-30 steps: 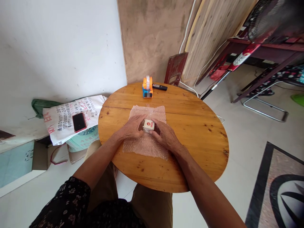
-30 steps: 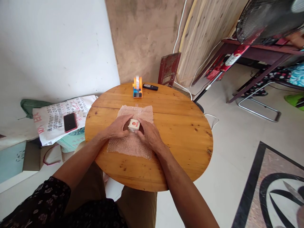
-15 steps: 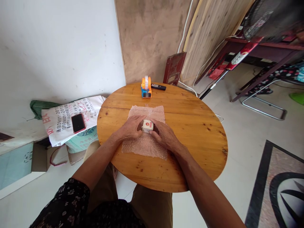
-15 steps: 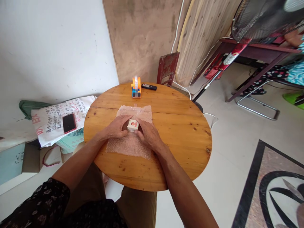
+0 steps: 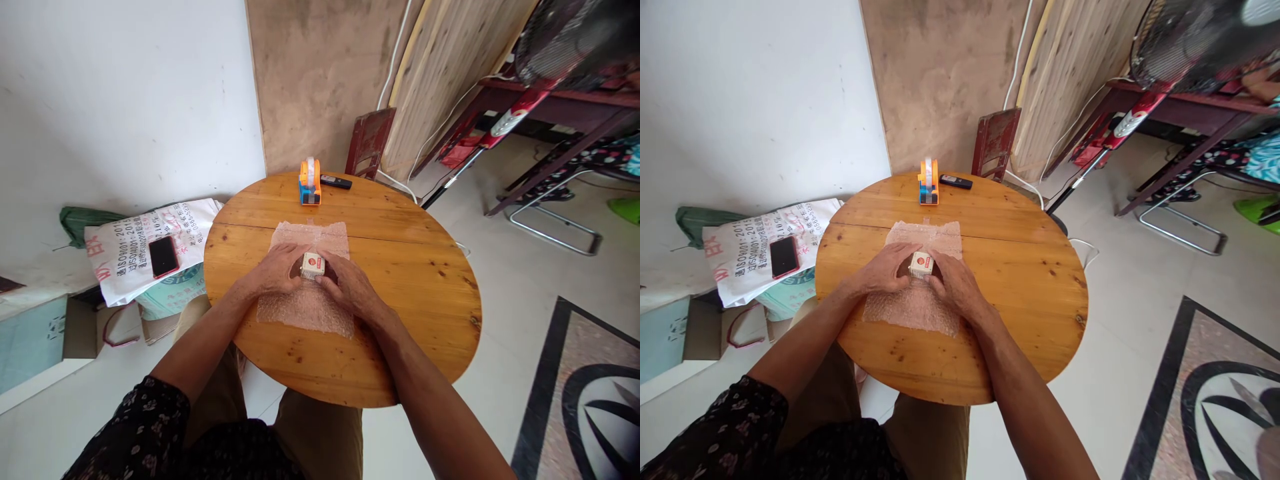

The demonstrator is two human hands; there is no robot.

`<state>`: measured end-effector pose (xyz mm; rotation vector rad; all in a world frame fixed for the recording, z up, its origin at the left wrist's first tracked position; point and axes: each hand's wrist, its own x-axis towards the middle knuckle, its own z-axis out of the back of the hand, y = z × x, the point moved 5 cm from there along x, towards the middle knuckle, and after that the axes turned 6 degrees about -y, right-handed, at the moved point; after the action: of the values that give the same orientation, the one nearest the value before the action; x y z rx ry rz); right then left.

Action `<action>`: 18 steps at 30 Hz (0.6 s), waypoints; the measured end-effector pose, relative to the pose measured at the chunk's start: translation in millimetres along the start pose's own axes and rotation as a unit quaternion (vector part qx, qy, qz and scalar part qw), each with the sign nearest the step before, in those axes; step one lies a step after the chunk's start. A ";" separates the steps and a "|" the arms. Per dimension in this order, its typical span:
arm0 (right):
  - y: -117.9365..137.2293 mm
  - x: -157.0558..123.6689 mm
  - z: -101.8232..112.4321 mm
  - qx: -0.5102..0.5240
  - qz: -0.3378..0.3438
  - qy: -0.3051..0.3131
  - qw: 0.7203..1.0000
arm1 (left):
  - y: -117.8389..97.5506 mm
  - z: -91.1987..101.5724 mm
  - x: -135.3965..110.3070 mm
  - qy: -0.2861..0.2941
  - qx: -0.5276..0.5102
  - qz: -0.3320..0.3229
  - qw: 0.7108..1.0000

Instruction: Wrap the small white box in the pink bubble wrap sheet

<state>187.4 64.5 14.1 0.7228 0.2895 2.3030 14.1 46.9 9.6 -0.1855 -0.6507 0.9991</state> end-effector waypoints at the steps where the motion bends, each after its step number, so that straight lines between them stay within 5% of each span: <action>1: 0.1 -0.2 0.1 0.001 0.002 -0.001 1.000 | -0.3 0.3 0.1 -0.001 -0.001 0.005 1.000; 18: -1.9 -1.2 -1.1 -0.019 0.014 0.010 1.000 | -1.2 2.9 0.9 0.015 0.011 0.020 1.000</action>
<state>188.5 65.0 11.9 0.6881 0.2460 2.3367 13.7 46.6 12.8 -0.1939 -0.6110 1.0388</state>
